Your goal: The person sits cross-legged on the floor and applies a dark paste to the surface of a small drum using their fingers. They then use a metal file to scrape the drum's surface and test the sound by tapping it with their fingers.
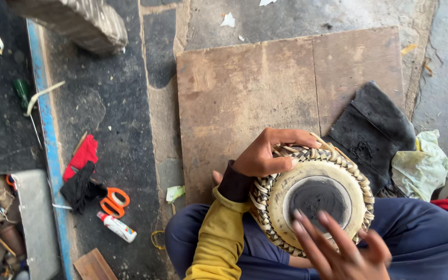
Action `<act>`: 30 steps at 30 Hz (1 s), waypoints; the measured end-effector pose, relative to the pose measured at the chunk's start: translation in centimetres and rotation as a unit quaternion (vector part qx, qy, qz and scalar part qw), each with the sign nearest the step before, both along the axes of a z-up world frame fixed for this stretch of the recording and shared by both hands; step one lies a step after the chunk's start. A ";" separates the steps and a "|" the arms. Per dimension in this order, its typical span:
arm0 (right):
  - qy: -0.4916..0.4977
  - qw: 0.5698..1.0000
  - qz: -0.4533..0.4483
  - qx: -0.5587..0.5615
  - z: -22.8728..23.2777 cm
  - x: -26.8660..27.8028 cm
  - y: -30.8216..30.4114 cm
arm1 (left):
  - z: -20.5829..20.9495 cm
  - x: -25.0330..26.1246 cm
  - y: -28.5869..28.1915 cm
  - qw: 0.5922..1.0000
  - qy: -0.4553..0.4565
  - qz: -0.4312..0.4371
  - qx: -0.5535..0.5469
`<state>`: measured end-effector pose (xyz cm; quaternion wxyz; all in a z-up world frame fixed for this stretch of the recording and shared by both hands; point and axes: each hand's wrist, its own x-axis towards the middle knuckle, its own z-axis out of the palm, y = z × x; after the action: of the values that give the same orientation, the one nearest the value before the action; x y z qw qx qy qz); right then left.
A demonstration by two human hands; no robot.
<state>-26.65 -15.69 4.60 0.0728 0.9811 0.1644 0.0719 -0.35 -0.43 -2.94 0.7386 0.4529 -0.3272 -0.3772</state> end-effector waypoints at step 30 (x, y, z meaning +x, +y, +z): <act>0.036 0.999 -0.003 0.039 1.1 -1.1 -2.4 | -1.6 0.1 -0.6 0.998 -0.054 0.016 -0.019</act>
<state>-27.75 -18.12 5.71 0.0282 0.9856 0.1614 0.0425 -0.24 -1.00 -4.49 0.7346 0.4632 -0.3663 -0.3340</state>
